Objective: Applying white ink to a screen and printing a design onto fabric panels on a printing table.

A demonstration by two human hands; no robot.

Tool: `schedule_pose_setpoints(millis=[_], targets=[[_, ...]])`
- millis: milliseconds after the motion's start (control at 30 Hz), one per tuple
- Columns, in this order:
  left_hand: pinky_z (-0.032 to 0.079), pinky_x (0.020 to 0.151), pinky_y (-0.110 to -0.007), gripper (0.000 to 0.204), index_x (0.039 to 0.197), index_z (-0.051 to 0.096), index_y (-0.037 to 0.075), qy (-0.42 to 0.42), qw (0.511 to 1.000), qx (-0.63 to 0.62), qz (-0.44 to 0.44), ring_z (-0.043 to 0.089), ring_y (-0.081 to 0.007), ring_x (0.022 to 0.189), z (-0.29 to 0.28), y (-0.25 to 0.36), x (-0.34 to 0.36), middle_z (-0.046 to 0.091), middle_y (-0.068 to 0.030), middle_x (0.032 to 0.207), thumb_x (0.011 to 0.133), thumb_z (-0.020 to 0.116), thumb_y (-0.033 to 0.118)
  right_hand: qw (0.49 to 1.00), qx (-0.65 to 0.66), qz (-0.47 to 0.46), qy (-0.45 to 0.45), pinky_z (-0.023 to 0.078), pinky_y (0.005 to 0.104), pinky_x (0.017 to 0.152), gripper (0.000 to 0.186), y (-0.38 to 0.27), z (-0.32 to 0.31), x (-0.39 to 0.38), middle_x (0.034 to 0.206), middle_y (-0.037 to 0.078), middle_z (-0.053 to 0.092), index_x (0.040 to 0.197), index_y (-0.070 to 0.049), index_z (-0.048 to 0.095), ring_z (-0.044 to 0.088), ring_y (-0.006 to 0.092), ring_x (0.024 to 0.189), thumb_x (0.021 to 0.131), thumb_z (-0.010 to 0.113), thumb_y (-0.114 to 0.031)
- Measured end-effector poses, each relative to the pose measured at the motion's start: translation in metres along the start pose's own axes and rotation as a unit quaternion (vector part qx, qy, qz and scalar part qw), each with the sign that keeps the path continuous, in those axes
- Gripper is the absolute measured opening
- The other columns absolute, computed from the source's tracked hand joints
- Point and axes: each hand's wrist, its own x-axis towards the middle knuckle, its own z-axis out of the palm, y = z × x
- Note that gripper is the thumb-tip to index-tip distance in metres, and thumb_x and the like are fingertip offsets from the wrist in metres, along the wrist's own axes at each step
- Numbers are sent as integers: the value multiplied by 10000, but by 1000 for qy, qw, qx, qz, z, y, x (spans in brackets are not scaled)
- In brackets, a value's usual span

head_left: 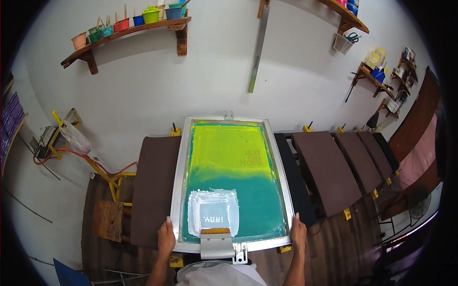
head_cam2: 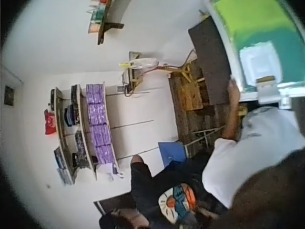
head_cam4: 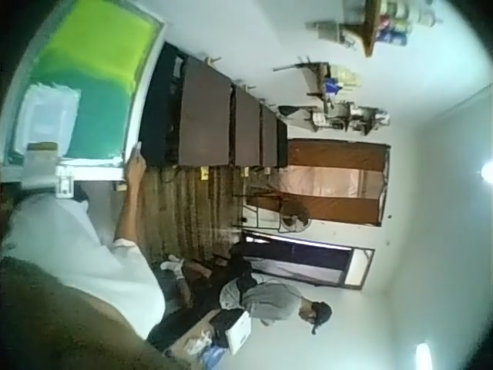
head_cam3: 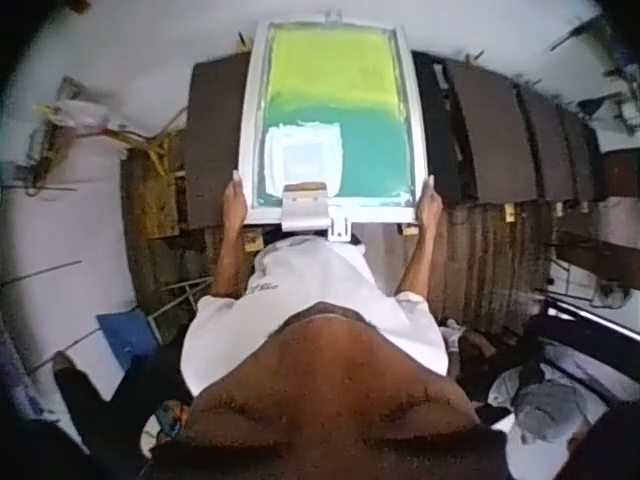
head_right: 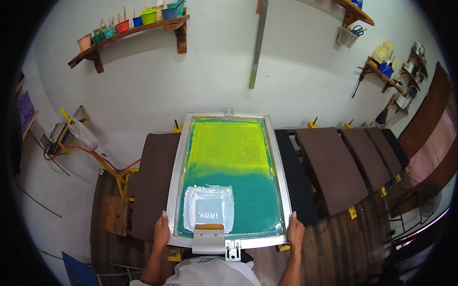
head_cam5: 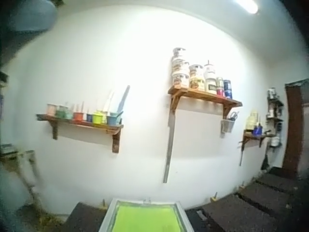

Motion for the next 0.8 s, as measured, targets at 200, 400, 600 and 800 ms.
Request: schedule_pose_setpoints(millis=[200,400,600,800], targets=[[445,782,-504,632,976,602,-82,35,999,5,-2,592,-474,856,-56,-54,22,615,-320,902,1055,331,483,1000,-15,-17,-19,338,420,580,702,-8,58,-43,611,110,437,753,76,488,380,165,649,1014,397,-569],[466,775,-445,633,1038,611,-86,29,999,0,-18,611,-329,811,-115,-89,53,640,-279,894,1056,348,490,998,39,-14,-55,335,376,580,672,-33,114,-87,637,64,432,757,51,489,375,137,667,1011,428,-568],[449,767,-401,624,951,598,-78,30,1000,0,4,528,-222,765,-146,-116,62,594,-161,795,1063,352,483,996,59,-14,-65,340,367,588,677,-42,145,-108,649,52,448,747,48,494,383,131,678,1005,439,-575],[407,718,-351,636,826,543,-30,98,995,-20,12,438,-168,735,-149,-144,66,492,-58,745,1040,388,548,997,36,4,-71,358,393,591,682,-37,168,-122,630,86,471,753,68,516,394,148,657,1013,432,-556]])
